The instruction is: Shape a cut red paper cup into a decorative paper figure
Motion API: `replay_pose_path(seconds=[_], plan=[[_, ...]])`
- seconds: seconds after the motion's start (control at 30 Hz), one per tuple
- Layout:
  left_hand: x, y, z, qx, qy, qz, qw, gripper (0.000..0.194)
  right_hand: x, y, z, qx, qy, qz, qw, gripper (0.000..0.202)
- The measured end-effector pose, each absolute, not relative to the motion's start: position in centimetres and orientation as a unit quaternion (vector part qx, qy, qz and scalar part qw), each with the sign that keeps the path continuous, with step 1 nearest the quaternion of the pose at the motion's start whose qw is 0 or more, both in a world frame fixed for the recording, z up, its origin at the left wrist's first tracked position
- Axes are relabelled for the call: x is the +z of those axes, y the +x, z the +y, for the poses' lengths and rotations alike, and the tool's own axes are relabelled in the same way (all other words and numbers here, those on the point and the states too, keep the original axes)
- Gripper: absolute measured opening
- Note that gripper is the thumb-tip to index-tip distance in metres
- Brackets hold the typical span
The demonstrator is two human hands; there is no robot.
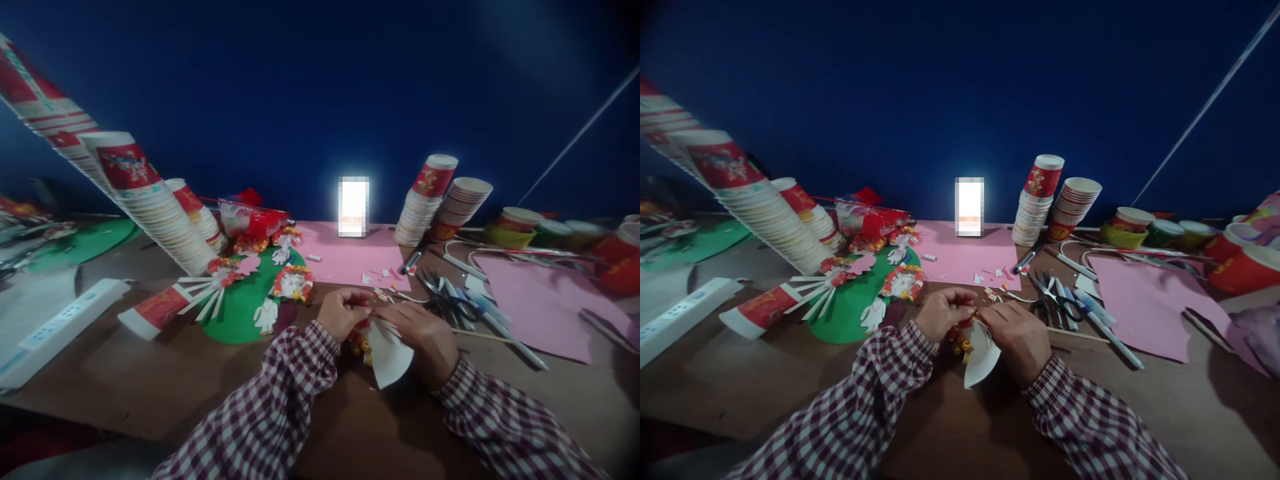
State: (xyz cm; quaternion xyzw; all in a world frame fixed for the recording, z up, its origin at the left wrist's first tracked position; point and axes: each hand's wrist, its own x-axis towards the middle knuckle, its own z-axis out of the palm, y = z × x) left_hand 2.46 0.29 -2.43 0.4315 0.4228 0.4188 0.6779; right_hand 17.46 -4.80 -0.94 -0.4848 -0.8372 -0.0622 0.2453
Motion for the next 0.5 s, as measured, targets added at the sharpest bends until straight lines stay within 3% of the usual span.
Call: replay_pose_path(seconds=[0.3,0.5], plan=[[-2.89,2.54,0.32,0.415,0.410,0.410,0.701,0.028,-1.07,17.62,-4.66,-0.058,-0.482,-0.834,0.264,0.018],[-2.79,2.70,0.15,0.432,0.448,0.432,0.653,0.023,-0.85,17.58,-4.76,-0.054,-0.477,-0.838,0.260,0.018]])
